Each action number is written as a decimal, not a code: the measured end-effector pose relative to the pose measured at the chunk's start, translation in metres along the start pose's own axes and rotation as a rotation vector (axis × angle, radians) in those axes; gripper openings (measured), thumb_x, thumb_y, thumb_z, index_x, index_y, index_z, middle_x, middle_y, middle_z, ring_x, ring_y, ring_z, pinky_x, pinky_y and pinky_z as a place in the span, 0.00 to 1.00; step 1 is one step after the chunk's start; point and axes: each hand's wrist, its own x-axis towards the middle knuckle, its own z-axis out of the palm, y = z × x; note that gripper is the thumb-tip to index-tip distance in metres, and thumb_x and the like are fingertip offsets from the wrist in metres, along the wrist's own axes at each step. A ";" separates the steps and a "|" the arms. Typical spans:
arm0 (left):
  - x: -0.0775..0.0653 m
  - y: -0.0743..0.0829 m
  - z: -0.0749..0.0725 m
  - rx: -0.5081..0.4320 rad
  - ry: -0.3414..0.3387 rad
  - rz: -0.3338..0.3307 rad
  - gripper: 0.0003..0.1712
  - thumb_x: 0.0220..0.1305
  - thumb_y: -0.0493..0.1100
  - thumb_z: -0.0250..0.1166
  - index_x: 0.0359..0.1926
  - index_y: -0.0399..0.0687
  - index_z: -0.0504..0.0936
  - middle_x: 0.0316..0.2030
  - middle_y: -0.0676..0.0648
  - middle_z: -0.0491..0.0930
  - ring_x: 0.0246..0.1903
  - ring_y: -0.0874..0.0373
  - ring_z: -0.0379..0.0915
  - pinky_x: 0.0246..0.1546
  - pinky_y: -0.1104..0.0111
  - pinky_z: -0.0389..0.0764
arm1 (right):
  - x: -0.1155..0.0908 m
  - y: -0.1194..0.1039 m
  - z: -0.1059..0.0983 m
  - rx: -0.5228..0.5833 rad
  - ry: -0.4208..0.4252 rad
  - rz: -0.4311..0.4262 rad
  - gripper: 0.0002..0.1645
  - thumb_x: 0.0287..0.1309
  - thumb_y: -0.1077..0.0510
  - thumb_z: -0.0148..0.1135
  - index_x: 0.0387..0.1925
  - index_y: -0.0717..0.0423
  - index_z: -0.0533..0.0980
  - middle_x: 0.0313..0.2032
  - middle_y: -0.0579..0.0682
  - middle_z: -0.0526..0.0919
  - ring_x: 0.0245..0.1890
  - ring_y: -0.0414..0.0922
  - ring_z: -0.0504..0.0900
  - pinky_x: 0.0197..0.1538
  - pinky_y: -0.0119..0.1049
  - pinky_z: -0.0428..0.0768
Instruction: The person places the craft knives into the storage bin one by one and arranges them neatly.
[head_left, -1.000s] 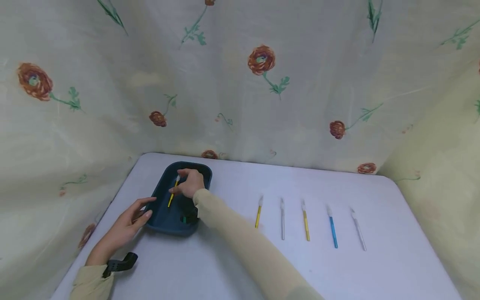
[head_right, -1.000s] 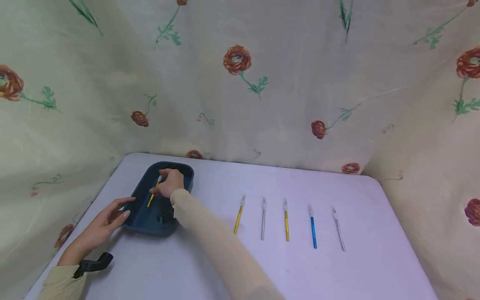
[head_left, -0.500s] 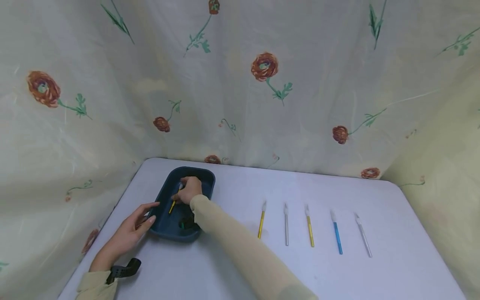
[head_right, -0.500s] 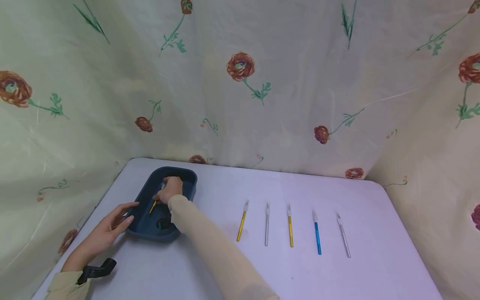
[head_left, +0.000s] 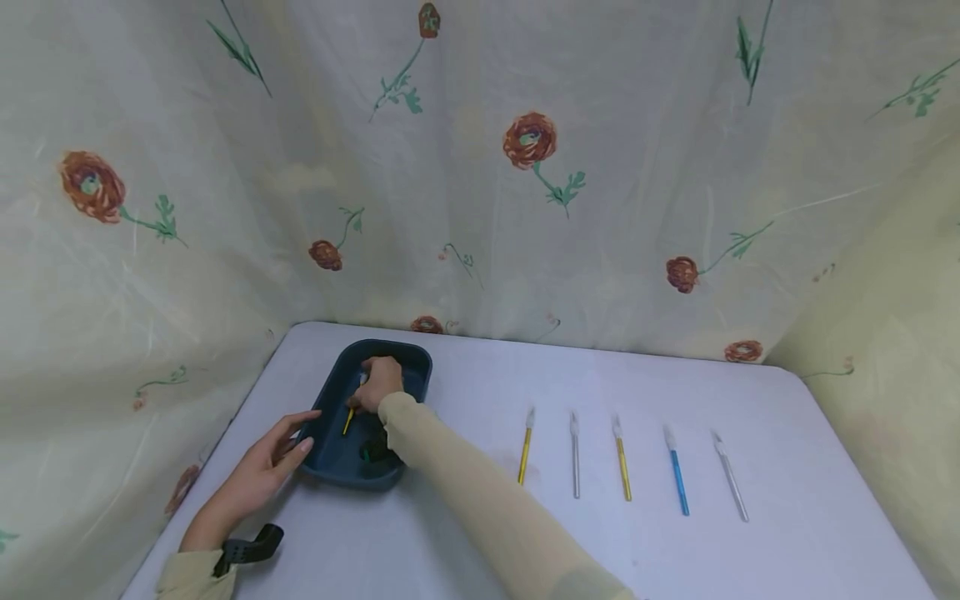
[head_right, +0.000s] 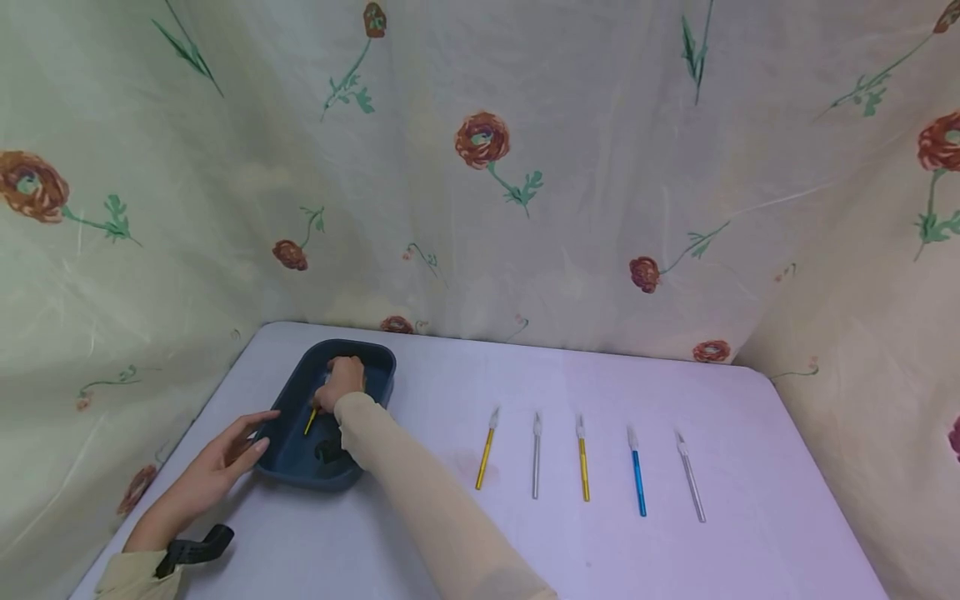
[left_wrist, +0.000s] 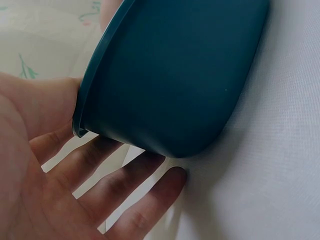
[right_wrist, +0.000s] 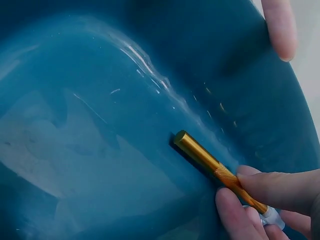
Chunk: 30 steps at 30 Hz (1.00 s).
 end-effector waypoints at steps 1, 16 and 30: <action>0.000 0.000 0.000 0.001 0.002 0.003 0.31 0.88 0.47 0.57 0.82 0.43 0.64 0.82 0.28 0.58 0.80 0.26 0.55 0.75 0.33 0.63 | 0.001 0.000 0.000 -0.006 -0.001 -0.002 0.40 0.51 0.76 0.83 0.67 0.67 0.80 0.63 0.63 0.81 0.26 0.47 0.90 0.32 0.35 0.91; 0.001 0.001 0.002 -0.010 0.002 -0.043 0.31 0.88 0.48 0.57 0.82 0.43 0.64 0.82 0.30 0.58 0.80 0.25 0.52 0.78 0.34 0.58 | 0.016 0.016 0.008 -0.147 0.027 -0.004 0.38 0.49 0.68 0.89 0.63 0.61 0.84 0.60 0.56 0.76 0.54 0.53 0.82 0.43 0.36 0.90; 0.001 0.000 0.000 0.005 -0.003 0.003 0.30 0.89 0.47 0.56 0.82 0.43 0.63 0.83 0.29 0.56 0.81 0.25 0.49 0.77 0.32 0.58 | 0.001 0.001 -0.008 -0.132 0.037 0.007 0.42 0.50 0.68 0.88 0.68 0.63 0.80 0.66 0.61 0.74 0.59 0.57 0.81 0.54 0.43 0.90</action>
